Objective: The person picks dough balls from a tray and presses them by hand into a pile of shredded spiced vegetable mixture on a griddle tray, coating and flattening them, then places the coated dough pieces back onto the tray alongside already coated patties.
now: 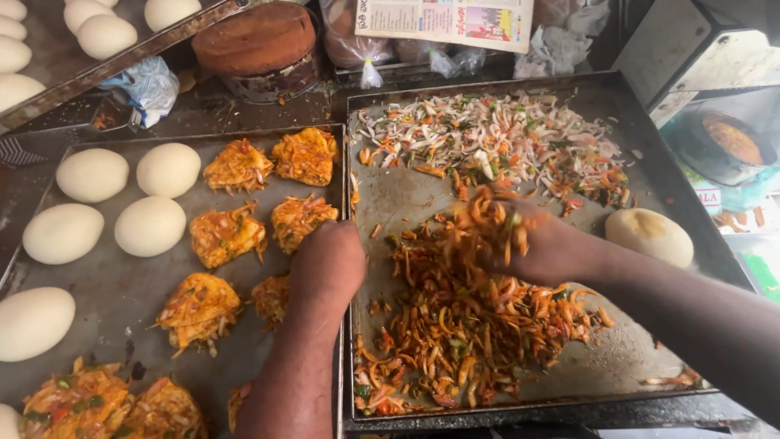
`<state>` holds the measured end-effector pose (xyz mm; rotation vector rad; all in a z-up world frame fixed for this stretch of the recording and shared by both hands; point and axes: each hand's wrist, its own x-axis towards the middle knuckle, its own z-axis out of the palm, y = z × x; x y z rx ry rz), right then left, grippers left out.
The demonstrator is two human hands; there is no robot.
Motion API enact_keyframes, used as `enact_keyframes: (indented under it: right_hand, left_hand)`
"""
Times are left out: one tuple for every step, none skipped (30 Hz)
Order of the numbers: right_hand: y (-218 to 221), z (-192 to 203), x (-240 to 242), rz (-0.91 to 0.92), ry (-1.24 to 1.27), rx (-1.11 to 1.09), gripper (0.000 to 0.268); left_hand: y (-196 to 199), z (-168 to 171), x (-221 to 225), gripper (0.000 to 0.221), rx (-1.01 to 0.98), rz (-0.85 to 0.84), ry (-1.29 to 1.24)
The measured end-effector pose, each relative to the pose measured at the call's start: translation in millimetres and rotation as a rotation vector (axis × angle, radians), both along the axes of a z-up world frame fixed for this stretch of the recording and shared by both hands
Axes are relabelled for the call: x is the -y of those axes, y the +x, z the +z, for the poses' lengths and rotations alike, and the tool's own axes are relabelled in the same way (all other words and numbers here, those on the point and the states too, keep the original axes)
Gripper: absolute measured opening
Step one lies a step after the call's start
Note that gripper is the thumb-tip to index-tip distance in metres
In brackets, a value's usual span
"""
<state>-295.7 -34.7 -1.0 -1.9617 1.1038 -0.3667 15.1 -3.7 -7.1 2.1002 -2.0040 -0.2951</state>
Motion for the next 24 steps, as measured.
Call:
enact_keyframes:
  right_hand:
    - [-10, -10, 4, 0.107, -0.185, -0.101, 0.053]
    - [-10, -28, -4, 0.112, -0.178, -0.101, 0.053]
    - [-12, -46, -12, 0.201, -0.346, -0.225, 0.060]
    - [-14, -61, -17, 0.287, -0.523, -0.352, 0.066]
    - [-14, -80, -28, 0.288, -0.523, -0.354, 0.066]
    - [-13, -100, -39, 0.411, -0.716, -0.421, 0.064]
    - [-12, -120, -51, 0.533, -0.910, -0.488, 0.063]
    - [-5, -120, -52, 0.528, -0.910, -0.489, 0.063]
    - [1, -120, -54, 0.404, -0.729, -0.543, 0.043]
    - [9, -119, -55, 0.278, -0.553, -0.587, 0.029]
    - [15, -97, -41, 0.272, -0.559, -0.586, 0.029]
    - [22, -77, -31, 0.225, -0.370, -0.621, 0.043]
    - [28, -56, -20, 0.182, -0.180, -0.652, 0.056]
    - [20, -65, -10, 0.177, -0.185, -0.653, 0.056]
    - [12, -75, 0, 0.075, -0.240, -0.529, 0.071]
    - [5, -85, 12, -0.017, -0.296, -0.404, 0.086]
    - [6, -70, 11, -0.015, -0.302, -0.405, 0.086]
    - [6, -58, 5, -0.061, -0.353, -0.390, 0.080]
    - [7, -46, 0, -0.106, -0.404, -0.374, 0.078]
    - [12, -28, -1, -0.102, -0.403, -0.373, 0.078]
    - [18, -10, -2, -0.041, -0.366, -0.366, 0.058]
    - [23, 11, 1, 0.015, -0.339, -0.358, 0.043]
    - [28, 15, 9, 0.015, -0.345, -0.358, 0.043]
    - [32, 17, 15, 0.101, -0.301, -0.433, 0.050]
  left_hand:
    - [1, -2, 0, 0.017, -0.011, -0.001, -0.020]
    - [2, 0, -2, 0.017, -0.011, 0.003, -0.012]
    - [1, 3, -4, 0.017, 0.004, -0.008, 0.007]
    - [0, 7, -2, 0.017, 0.018, -0.022, 0.018]
    - [-1, 5, 0, 0.017, 0.016, -0.021, 0.017]
    - [-1, 2, 2, 0.017, 0.026, -0.018, 0.024]
    - [-1, 1, 3, 0.017, 0.036, -0.016, 0.031]
    - [-1, -1, 4, 0.017, 0.037, -0.021, 0.029]
    - [-2, -3, 5, 0.017, 0.031, -0.020, 0.029]
    - [-1, -4, 5, 0.017, 0.027, -0.017, 0.024]
    - [-1, -4, 6, 0.017, 0.030, -0.019, 0.017]
    - [-1, -5, 4, 0.017, 0.021, -0.016, -0.002]
    - [-1, -6, 3, 0.017, 0.011, -0.013, -0.022]
    - [-1, -4, 2, 0.017, 0.011, -0.017, -0.028]
    - [-1, -2, 2, 0.017, -0.004, -0.010, -0.017]
    - [1, -2, 0, 0.017, -0.021, 0.003, -0.006]
    - [1, 0, 4, 0.017, -0.023, 0.005, -0.011]
    - [1, -1, 2, 0.016, -0.028, -0.006, -0.012]
    - [2, -2, 0, 0.016, -0.034, -0.017, -0.012]
    - [2, -3, -1, 0.016, -0.034, -0.012, -0.010]
    - [2, -4, -1, 0.016, -0.033, -0.011, -0.007]
    - [2, -2, 2, 0.016, -0.031, -0.012, -0.013]
    - [3, 1, 4, 0.016, -0.030, -0.012, -0.020]
    - [2, 2, 4, 0.016, -0.026, -0.007, 0.007]
